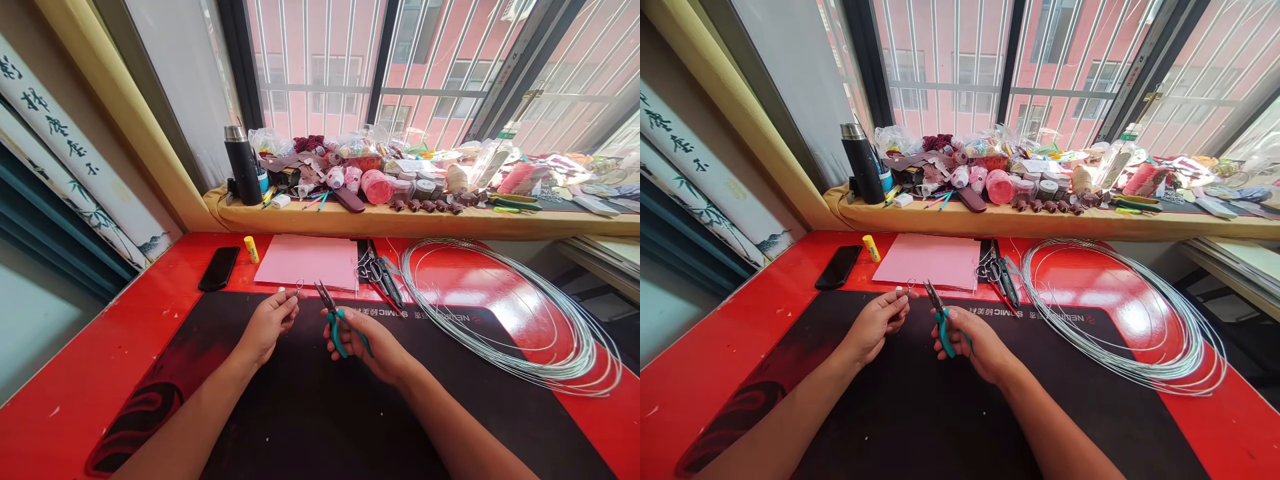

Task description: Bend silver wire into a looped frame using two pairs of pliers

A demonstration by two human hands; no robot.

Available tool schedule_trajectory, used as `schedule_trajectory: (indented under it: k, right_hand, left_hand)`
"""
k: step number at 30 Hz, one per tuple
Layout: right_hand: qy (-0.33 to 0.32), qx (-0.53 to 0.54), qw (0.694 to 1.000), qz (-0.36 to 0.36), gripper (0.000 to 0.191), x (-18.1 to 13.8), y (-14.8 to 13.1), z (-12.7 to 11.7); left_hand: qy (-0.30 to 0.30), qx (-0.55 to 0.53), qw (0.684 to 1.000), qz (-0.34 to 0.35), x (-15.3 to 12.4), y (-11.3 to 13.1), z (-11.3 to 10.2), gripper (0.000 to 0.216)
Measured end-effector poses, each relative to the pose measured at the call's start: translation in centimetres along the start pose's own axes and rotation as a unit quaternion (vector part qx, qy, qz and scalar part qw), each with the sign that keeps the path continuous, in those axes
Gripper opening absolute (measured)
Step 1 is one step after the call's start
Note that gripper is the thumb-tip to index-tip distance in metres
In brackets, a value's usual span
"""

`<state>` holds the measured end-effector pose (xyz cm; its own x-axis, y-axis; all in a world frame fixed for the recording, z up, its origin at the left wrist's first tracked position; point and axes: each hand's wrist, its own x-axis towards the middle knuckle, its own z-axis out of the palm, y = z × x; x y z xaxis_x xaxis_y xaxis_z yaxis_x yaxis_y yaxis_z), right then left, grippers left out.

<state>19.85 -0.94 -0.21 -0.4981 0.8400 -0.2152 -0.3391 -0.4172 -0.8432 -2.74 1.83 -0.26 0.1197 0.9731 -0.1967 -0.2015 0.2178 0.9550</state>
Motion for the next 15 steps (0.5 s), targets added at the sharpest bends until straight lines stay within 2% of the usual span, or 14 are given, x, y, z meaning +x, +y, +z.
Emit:
schedule_trajectory:
  k: [8, 15]
  right_hand:
    - [0.013, -0.058, 0.998, 0.024, 0.042, 0.1, 0.5, 0.3]
    - [0.039, -0.094, 0.995, 0.015, 0.048, 0.1, 0.6, 0.7]
  left_hand:
    - [0.023, 0.086, 0.995, 0.042, 0.2, -0.4, -0.1, 0.046]
    - [0.01, 0.153, 0.986, 0.068, 0.2, -1.3, -0.3, 0.046]
